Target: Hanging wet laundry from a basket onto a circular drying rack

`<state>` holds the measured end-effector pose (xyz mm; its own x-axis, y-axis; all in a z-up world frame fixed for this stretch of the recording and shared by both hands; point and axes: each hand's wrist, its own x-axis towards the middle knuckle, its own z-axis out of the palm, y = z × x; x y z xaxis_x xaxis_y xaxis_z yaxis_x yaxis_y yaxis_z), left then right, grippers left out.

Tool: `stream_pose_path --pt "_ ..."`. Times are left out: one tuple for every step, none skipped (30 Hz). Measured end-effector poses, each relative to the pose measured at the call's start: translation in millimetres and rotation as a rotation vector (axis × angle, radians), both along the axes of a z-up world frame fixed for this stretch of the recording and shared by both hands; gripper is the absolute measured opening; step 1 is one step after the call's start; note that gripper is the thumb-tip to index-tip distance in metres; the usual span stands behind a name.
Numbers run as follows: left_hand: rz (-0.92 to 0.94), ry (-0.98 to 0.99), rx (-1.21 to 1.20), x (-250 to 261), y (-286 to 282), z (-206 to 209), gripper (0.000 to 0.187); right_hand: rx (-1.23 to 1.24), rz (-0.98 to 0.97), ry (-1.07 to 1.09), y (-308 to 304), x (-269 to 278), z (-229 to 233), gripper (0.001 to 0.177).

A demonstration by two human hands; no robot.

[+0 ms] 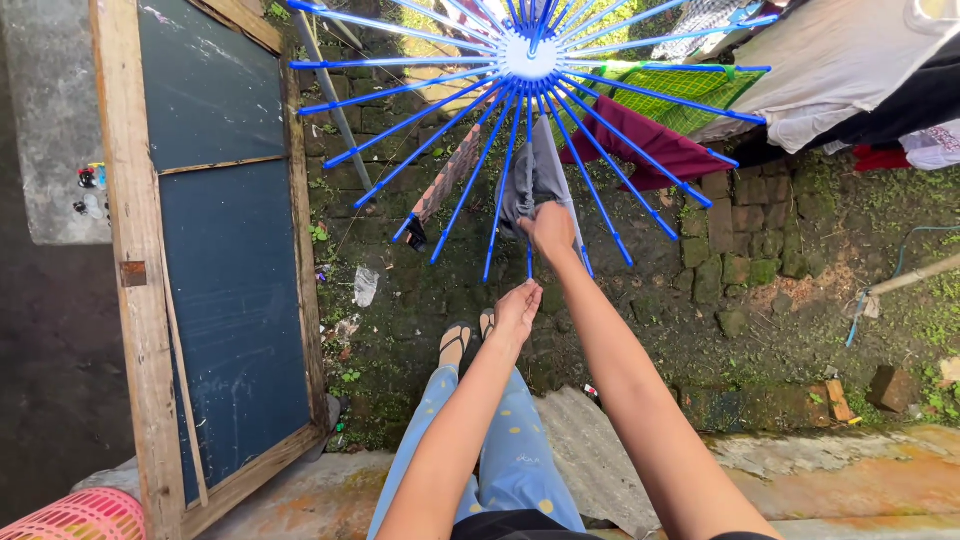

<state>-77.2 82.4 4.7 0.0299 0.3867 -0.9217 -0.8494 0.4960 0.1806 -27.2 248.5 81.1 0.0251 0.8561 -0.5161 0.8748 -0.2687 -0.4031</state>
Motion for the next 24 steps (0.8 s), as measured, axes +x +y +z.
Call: stream_pose_path --pt "-0.003 -0.002 0.004 0 -1 -11 0.028 0.004 -0.003 -0.002 -9 -1 2 0.030" --pt "0.011 0.005 0.007 0 -2 -22 0.028 -0.051 0.011 -0.073 -18 -2 4 0.030" --pt "0.024 0.012 0.010 -1 -2 -32 0.028 -0.105 0.024 -0.144 -27 -3 5 0.037" --pt "0.019 0.010 0.015 2 -1 -38 0.028 -0.100 0.019 -0.146 -39 -4 8 0.037" --pt "0.063 0.043 0.007 4 0 -44 0.029 -0.105 0.016 -0.164 -50 -7 10 0.037" --pt "0.106 0.076 -0.002 7 2 -50 0.030 -0.109 0.014 -0.182 -62 -9 12 0.038" --pt "0.102 0.077 0.000 6 0 -54 0.030 -0.107 0.009 -0.180 -71 -9 9 0.038" --pt "0.059 0.082 0.002 6 -2 -58 0.030 -0.073 0.021 -0.198 -80 -9 7 0.038" --pt "0.013 0.087 0.002 5 -6 -62 0.030 -0.040 0.029 -0.216 -90 -9 4 0.038" --pt "0.006 0.088 0.003 2 -10 -64 0.030 -0.040 0.022 -0.215 -99 -12 12 0.038" --pt "-0.061 0.094 0.005 1 -12 -66 0.030 0.016 0.007 -0.155 -106 -14 22 0.041" --pt "-0.127 0.099 0.008 0 -15 -68 0.031 0.072 -0.008 -0.095 -113 -16 31 0.045" --pt "-0.135 0.097 0.010 -6 -21 -65 0.031 0.074 -0.016 -0.097 -118 -14 41 0.045" --pt "-0.202 0.101 0.012 -11 -27 -63 0.031 0.118 -0.039 -0.035 -123 -14 52 0.054" --pt "-0.269 0.108 0.019 -18 -28 -60 0.031 0.169 -0.063 0.028 -125 -13 63 0.064" --pt "-0.277 0.108 0.028 -28 -28 -57 0.031 0.178 -0.072 0.027 -128 -8 58 0.064" --pt "-0.466 0.269 0.052 -37 -32 -53 0.019 0.194 -0.087 0.024 -133 -2 54 0.054" --pt "-0.653 0.431 0.078 -47 -35 -49 0.008 0.210 -0.103 0.021 -139 4 50 0.046" --pt "-0.660 0.433 0.086 -59 -38 -39 0.008 0.217 -0.110 0.020 -145 10 44 0.046" --pt "-0.878 0.687 0.102 -71 -40 -29 0.019 0.221 -0.124 0.020 -151 16 40 0.045" --pt "-1.091 0.945 0.119 -83 -43 -18 0.031 0.224 -0.137 0.020 -157 23 35 0.043" --pt "-1.095 0.949 0.129 -90 -46 1 0.031 0.232 -0.145 0.019 -164 26 39 0.043" --pt "-1.132 0.958 0.191 -98 -47 21 0.032 0.214 -0.167 0.048 -171 27 44 0.044" --pt "-1.170 0.967 0.252 -107 -49 40 0.034 0.196 -0.188 0.077 -178 29 48 0.045"
